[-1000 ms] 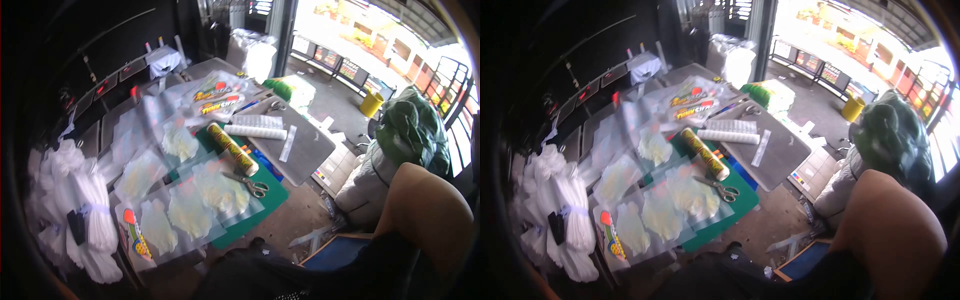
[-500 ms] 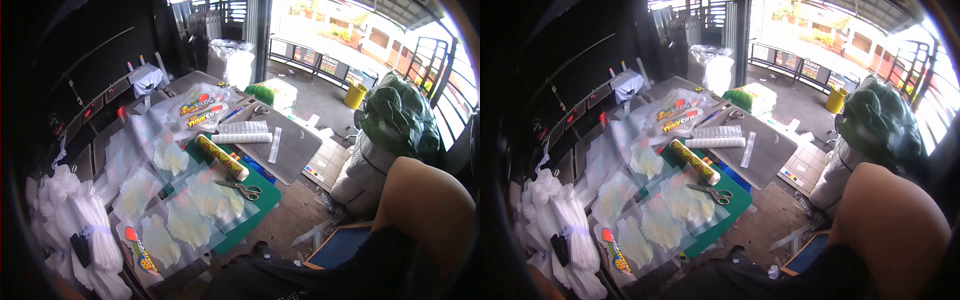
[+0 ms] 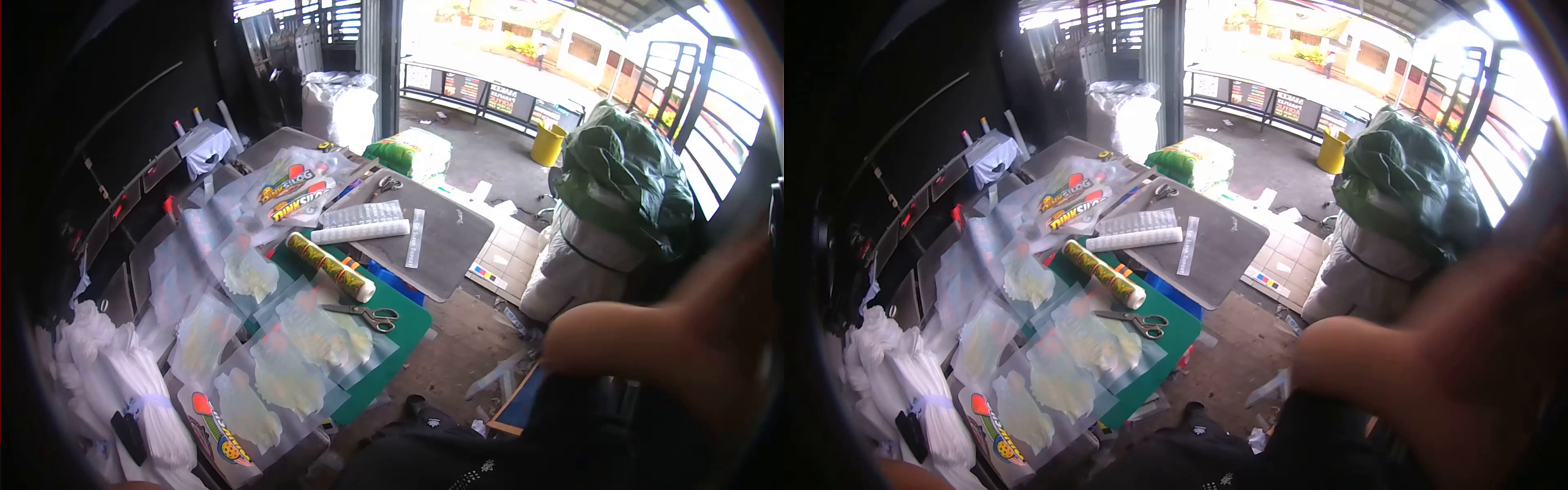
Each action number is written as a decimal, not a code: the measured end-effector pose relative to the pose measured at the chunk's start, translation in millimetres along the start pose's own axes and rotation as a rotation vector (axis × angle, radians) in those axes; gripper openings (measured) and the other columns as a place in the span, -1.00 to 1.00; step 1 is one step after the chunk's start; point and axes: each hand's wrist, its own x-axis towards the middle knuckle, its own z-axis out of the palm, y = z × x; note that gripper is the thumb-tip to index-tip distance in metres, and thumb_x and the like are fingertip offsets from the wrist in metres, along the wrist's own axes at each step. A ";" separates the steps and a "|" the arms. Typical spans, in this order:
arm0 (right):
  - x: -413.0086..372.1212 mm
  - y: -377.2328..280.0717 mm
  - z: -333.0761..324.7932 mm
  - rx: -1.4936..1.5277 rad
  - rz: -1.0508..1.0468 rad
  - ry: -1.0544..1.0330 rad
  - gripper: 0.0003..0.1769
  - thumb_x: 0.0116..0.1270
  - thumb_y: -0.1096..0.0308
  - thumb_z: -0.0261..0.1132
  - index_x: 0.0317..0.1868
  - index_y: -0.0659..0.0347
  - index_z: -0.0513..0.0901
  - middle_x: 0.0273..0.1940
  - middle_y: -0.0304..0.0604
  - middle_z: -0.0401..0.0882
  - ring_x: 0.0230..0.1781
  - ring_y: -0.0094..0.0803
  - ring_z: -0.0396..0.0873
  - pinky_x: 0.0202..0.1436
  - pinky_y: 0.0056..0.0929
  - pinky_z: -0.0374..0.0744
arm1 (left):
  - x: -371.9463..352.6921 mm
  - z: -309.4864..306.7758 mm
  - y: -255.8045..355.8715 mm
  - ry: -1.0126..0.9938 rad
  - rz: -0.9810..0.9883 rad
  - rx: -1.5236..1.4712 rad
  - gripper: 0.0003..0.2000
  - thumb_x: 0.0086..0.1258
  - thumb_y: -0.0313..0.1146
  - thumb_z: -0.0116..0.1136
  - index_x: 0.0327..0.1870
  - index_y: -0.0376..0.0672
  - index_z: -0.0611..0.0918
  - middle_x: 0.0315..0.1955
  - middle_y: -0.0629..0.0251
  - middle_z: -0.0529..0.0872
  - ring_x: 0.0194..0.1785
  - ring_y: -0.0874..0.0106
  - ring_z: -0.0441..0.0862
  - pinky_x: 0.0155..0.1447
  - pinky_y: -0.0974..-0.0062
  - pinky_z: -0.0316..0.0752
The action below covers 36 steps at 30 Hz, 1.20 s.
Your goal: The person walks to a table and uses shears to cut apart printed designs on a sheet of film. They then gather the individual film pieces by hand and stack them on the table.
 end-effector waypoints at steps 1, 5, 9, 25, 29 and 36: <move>-38.4 12.6 -25.3 -0.169 0.025 0.136 -0.54 0.28 0.23 0.22 0.14 0.22 0.39 0.15 -0.15 0.38 0.23 -0.35 0.25 0.33 -0.37 0.24 | -22.6 -56.4 0.3 -0.488 -0.218 -0.063 -0.28 0.45 0.16 -0.26 0.49 -0.07 -0.02 0.47 0.04 -0.03 0.52 0.01 -0.12 0.51 0.00 -0.21; -219.1 105.7 -52.1 -0.894 1.026 0.500 -0.77 0.34 0.24 0.17 -0.12 0.20 0.56 -0.13 -0.11 0.56 -0.13 -0.32 0.52 -0.07 -0.42 0.45 | -235.5 -145.2 31.1 -0.688 -1.320 0.245 -0.39 0.50 -0.06 -0.18 0.42 -0.30 0.13 0.40 -0.02 0.16 0.48 0.19 0.07 0.50 0.20 -0.09; -438.3 181.8 -10.1 -1.001 1.369 0.025 -0.61 0.10 0.36 0.40 -0.05 0.15 0.54 -0.05 0.01 0.50 0.00 -0.05 0.49 0.09 -0.19 0.49 | -414.4 -214.7 152.9 -1.262 -1.714 0.602 -0.27 0.37 -0.18 0.09 0.44 -0.29 0.05 0.44 -0.09 0.01 0.50 0.05 -0.04 0.49 0.09 -0.08; -557.9 172.3 7.2 -0.892 1.485 -0.861 -0.49 0.32 0.09 0.11 0.24 0.08 0.46 0.41 0.07 0.11 0.44 0.03 0.03 0.42 0.07 0.10 | -438.0 -157.7 258.9 -1.525 -1.416 1.084 -0.11 0.17 0.27 0.15 0.40 -0.20 0.24 0.36 -0.28 0.14 0.39 -0.22 0.11 0.34 -0.14 0.14; -536.4 173.2 -14.9 -0.862 1.518 -0.865 -0.49 0.33 0.08 0.10 0.23 0.10 0.46 0.40 0.07 0.11 0.44 0.02 0.03 0.42 0.07 0.09 | -458.6 -153.9 264.0 -1.491 -1.203 0.995 -0.10 0.16 0.24 0.19 0.37 -0.28 0.26 0.32 -0.34 0.19 0.35 -0.24 0.19 0.34 -0.13 0.17; -548.7 163.6 -43.9 -0.862 1.412 -0.885 -0.52 0.32 0.12 0.11 0.20 0.12 0.48 0.39 0.02 0.15 0.42 0.01 0.09 0.41 0.00 0.13 | -442.8 -134.3 244.7 -1.636 -1.355 0.777 -0.17 0.18 0.00 0.23 0.41 -0.25 0.20 0.36 -0.21 0.19 0.44 -0.13 0.07 0.44 -0.02 0.01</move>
